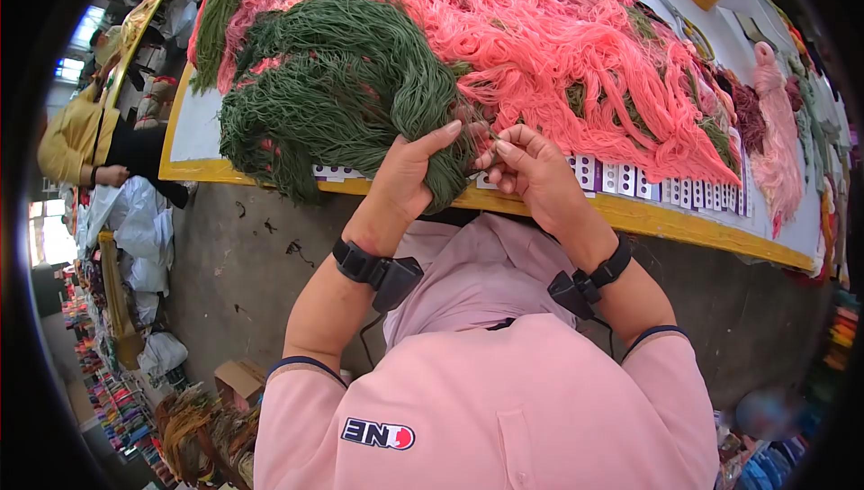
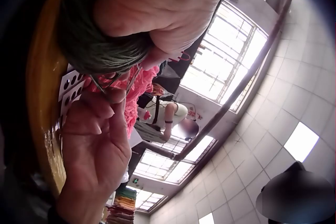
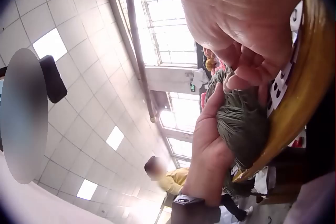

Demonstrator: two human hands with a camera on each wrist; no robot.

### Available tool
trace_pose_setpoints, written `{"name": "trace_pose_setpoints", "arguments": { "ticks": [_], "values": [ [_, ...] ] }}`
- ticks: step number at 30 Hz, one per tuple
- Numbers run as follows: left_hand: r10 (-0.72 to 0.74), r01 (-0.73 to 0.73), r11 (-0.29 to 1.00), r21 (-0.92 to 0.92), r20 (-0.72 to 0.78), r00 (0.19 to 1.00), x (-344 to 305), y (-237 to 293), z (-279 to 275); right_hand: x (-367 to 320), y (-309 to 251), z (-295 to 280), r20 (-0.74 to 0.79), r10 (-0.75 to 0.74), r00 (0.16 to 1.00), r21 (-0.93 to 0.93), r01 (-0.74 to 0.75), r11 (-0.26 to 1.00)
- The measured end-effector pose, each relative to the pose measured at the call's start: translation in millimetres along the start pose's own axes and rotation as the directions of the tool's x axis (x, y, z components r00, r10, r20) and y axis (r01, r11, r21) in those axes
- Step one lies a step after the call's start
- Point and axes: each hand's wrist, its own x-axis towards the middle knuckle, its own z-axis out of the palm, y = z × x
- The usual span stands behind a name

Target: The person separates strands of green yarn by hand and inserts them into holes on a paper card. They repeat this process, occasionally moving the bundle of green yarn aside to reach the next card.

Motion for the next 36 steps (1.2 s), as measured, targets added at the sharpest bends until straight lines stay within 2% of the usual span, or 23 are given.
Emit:
{"name": "trace_pose_setpoints", "arguments": {
  "ticks": [6,19,24,27,31,36],
  "values": [
    [0.037,-0.035,0.997,0.070,-0.025,0.999,-2.6,-1.3,2.1,-2.8,1.8,1.2,0.006,-0.056,0.998,-0.152,0.056,0.987],
    [0.054,-0.054,0.997,0.055,-0.015,0.998,1.1,-4.8,-5.4,-8.7,3.0,6.8,-0.022,-0.095,0.995,-0.207,0.088,0.974],
    [-0.002,0.002,1.000,0.012,-0.003,1.000,3.0,-2.1,-5.6,-7.2,2.4,6.1,-0.057,-0.051,0.997,-0.197,0.039,0.980],
    [-0.048,0.048,0.998,-0.035,0.017,0.999,-0.6,2.0,-1.8,-6.5,-5.2,9.7,-0.080,-0.024,0.997,-0.253,0.003,0.967],
    [-0.121,0.122,0.991,-0.060,0.018,0.992,0.3,4.3,-2.8,0.4,0.2,18.2,-0.055,-0.094,0.994,-0.326,0.071,0.943],
    [-0.063,0.064,0.997,-0.030,0.035,0.997,-4.0,9.1,-0.4,-1.6,-2.2,15.9,-0.059,-0.059,0.997,-0.293,0.039,0.955]
  ]
}}
